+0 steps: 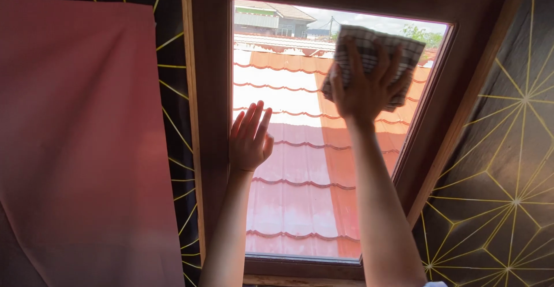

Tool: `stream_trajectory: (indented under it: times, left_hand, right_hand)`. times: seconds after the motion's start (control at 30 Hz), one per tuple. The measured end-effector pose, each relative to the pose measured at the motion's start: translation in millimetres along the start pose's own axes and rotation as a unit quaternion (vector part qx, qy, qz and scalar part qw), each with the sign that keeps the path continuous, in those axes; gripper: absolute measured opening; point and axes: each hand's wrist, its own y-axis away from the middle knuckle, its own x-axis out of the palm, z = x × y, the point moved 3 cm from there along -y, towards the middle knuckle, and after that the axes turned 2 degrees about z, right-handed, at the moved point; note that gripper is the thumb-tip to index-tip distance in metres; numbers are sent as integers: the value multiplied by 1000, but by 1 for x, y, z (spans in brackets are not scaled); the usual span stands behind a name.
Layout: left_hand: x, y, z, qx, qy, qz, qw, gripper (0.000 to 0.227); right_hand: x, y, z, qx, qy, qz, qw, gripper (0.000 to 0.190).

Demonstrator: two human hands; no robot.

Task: The recorder is wiping down a roof window using a checkered cloth.

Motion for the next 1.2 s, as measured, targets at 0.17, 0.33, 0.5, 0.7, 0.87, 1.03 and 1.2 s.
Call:
stream_trajectory:
  times: [0.17, 0.33, 0.5, 0.7, 0.87, 1.03, 1.2]
  left_hand:
    - [3, 1, -1, 5, -25, -8, 1000, 59]
    - [-3, 4, 2, 29, -41, 10, 999, 57]
    - [-21, -2, 18, 81, -136, 82, 984, 56]
    - [-36, -16, 43, 129, -201, 120, 964, 58]
    - [-38, -19, 47, 68, -93, 136, 984, 60]
    - [-53, -20, 40, 38, -55, 102, 993, 65]
    - [-48, -15, 49, -4, -28, 42, 999, 65]
  right_hand:
    - [-12, 47, -48, -14, 10, 16, 1000, 61]
    - [-9, 110, -62, -48, 32, 32, 998, 58]
    - [-11, 150, -66, -156, 32, 27, 987, 48]
    - [-29, 117, -57, -488, -7, 93, 868, 50]
    - [-18, 88, -47, -427, -37, 78, 900, 52]
    - [-1, 68, -15, -166, -17, 70, 983, 55]
    - [2, 56, 36, 81, 5, 12, 997, 56]
